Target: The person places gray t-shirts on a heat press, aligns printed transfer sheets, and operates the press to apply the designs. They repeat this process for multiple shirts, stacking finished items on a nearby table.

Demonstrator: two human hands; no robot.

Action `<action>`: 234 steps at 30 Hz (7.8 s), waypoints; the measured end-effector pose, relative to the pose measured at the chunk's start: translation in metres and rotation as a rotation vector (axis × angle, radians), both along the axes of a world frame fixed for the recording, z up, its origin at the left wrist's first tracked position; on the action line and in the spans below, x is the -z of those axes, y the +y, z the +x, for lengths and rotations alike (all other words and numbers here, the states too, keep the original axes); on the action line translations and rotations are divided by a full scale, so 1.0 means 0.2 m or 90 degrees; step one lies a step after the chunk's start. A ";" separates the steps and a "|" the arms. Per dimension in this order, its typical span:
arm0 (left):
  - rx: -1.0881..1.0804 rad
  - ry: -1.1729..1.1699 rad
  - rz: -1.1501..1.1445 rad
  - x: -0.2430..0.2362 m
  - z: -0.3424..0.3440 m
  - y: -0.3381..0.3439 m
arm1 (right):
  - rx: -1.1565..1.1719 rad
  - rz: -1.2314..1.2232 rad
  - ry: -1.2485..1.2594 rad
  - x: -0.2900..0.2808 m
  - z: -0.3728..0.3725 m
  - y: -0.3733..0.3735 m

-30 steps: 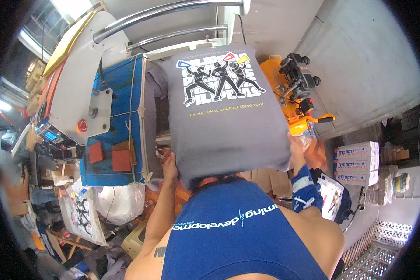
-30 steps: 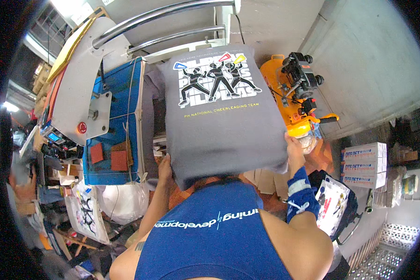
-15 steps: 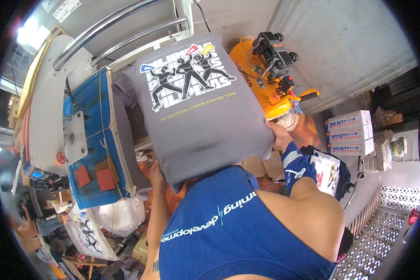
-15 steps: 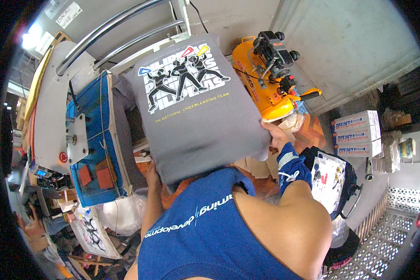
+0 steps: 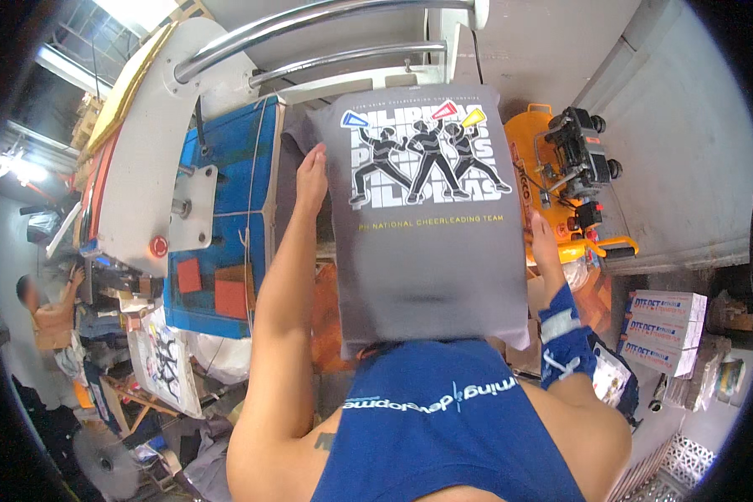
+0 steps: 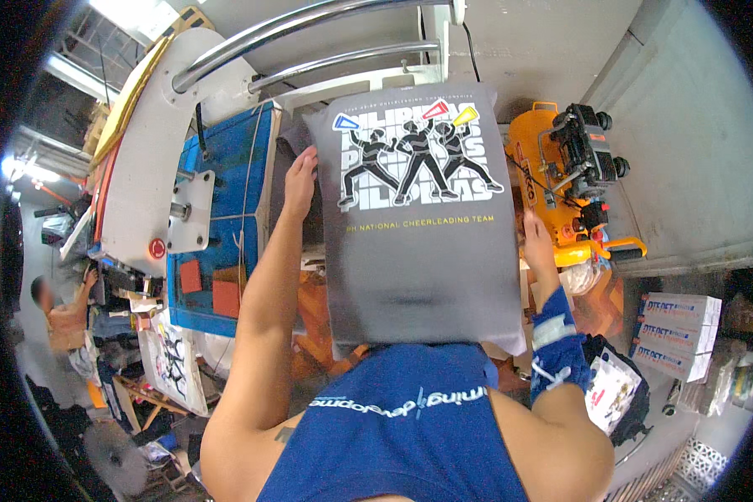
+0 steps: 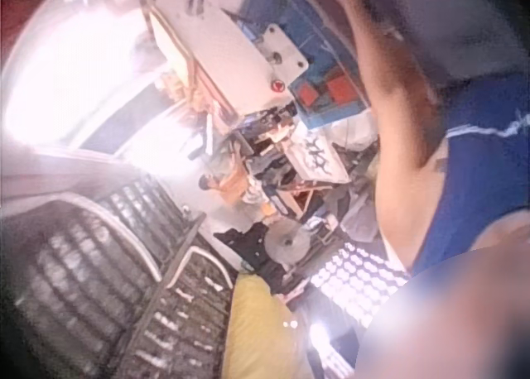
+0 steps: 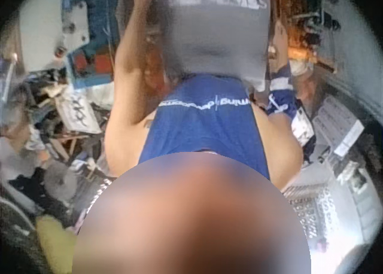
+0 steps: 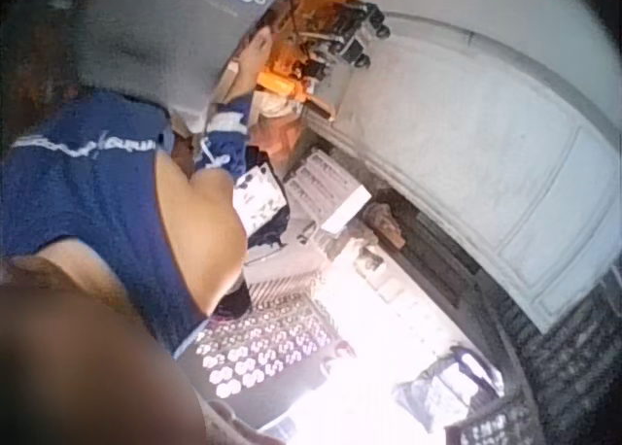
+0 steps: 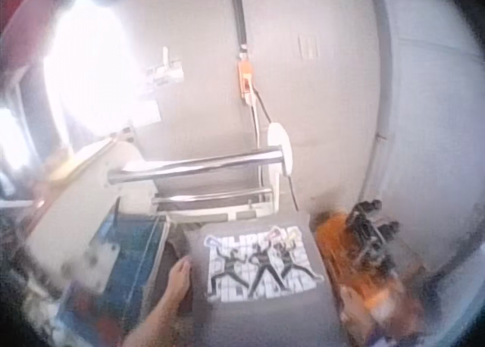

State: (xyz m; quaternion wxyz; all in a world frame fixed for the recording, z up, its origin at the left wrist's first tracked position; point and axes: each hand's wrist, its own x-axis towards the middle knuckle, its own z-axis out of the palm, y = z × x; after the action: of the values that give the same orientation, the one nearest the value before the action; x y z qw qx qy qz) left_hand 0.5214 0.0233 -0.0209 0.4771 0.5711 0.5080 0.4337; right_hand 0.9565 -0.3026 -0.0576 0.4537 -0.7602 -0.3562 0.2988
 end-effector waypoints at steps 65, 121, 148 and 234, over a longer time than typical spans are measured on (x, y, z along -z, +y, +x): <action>-0.170 0.584 0.051 -0.39 -2.72 -2.25 | 0.175 0.413 -0.429 -1.24 -1.91 0.25; -0.240 -0.559 0.077 -0.96 -2.71 -1.31 | -0.031 0.181 0.370 -0.05 -2.44 0.33; -0.587 -0.264 1.015 -1.47 -2.63 -5.05 | -1.414 -0.152 1.055 -2.15 -4.85 -0.70; 0.173 -0.170 -0.071 -0.95 -3.73 -3.81 | -1.242 0.371 -0.257 -0.55 -4.71 -1.31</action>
State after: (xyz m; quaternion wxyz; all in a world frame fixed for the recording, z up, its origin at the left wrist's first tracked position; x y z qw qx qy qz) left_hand -0.2241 -0.7386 0.1684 0.6255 0.5442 0.3818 0.4083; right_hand 0.0143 -0.5650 0.0521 0.1130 -0.0382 -0.9447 0.3054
